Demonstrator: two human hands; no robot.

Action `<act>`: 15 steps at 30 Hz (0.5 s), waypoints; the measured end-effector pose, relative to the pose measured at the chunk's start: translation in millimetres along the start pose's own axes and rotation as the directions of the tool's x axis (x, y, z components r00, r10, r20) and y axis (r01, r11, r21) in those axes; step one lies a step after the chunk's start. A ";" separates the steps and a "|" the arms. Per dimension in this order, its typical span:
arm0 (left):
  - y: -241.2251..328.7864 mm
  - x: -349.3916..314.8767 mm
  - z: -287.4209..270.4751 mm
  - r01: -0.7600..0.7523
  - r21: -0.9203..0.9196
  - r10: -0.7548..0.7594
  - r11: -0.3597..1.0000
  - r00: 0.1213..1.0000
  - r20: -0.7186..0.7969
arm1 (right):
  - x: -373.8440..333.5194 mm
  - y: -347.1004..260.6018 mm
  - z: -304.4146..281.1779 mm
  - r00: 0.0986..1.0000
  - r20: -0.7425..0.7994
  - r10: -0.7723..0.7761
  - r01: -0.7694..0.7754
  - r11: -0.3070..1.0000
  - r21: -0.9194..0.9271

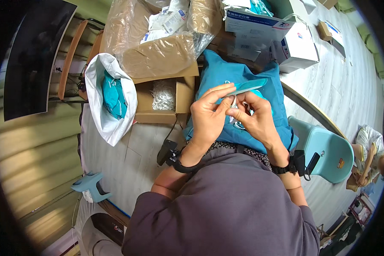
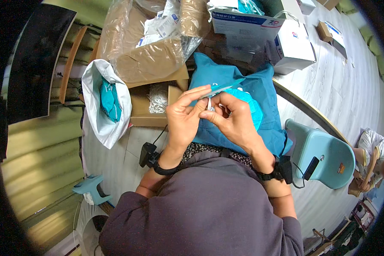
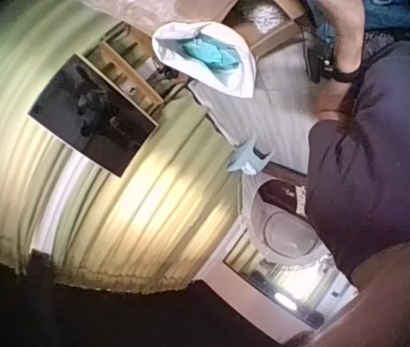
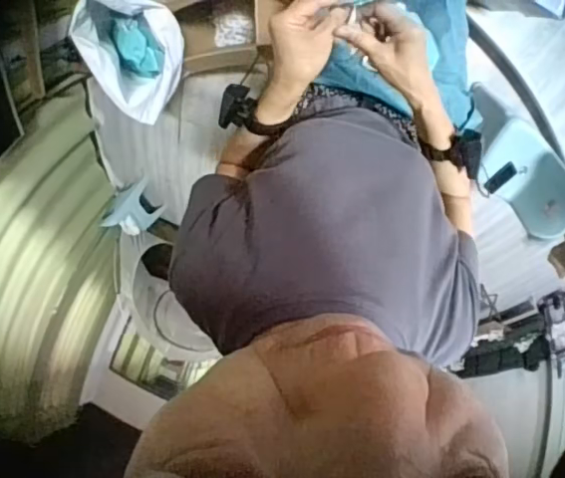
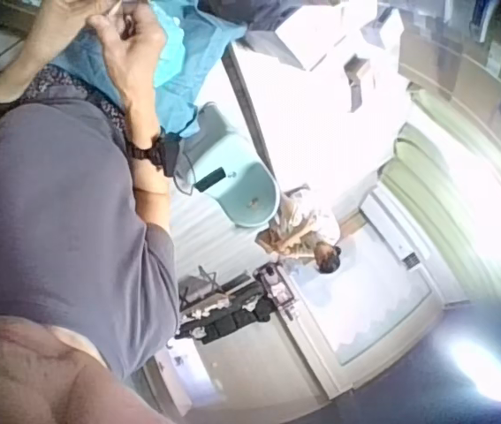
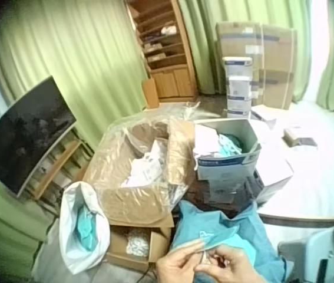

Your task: Sorting and folding green medical masks.

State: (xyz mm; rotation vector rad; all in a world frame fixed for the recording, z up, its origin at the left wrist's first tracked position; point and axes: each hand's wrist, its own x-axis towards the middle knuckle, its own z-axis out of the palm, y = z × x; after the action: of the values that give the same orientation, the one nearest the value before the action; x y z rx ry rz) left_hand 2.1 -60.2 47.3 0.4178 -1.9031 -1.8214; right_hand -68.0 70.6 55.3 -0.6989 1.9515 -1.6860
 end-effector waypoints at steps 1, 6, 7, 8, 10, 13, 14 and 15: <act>0.3 1.0 -5.5 -0.061 0.164 0.059 0.985 0.998 0.015 | 0.4 3.0 0.2 1.000 0.010 -0.029 0.029 1.000 0.000; -5.9 -1.5 -10.0 -0.202 0.480 0.192 0.854 0.979 0.069 | 2.3 14.0 -14.1 0.994 -0.033 -0.104 0.101 0.992 -0.076; -3.0 -6.7 -5.7 -0.130 0.476 0.113 0.870 0.992 0.063 | 4.4 13.2 -14.1 0.986 -0.069 -0.153 0.142 0.979 -0.144; -2.2 -10.3 -1.0 -0.056 0.473 0.033 0.879 0.998 0.057 | 8.0 19.2 -14.8 0.976 -0.097 -0.195 0.166 0.953 -0.253; -13.5 -16.6 6.0 -0.053 0.357 0.033 0.932 0.997 0.063 | 16.7 45.8 -20.7 0.948 -0.143 -0.283 0.188 0.865 -0.465; -0.1 -17.8 8.1 0.000 0.235 -0.017 0.972 0.997 0.071 | 28.8 112.1 -61.3 0.891 -0.445 -0.094 -0.072 0.937 -0.342; 4.0 -17.7 2.7 -0.004 0.179 -0.004 0.984 0.999 0.047 | 27.4 133.4 -81.6 0.833 -0.551 -0.044 -0.111 0.963 -0.244; 5.1 -19.2 -4.6 -0.001 0.126 0.000 0.992 1.000 0.010 | 18.3 136.6 -100.4 0.824 -0.567 -0.014 -0.173 0.946 -0.275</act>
State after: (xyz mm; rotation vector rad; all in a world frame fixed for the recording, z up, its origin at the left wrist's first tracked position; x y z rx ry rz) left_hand 21.3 -53.6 50.0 0.4505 -2.0317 -1.7122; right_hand -156.9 150.4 -66.3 -0.2082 2.6634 -1.6692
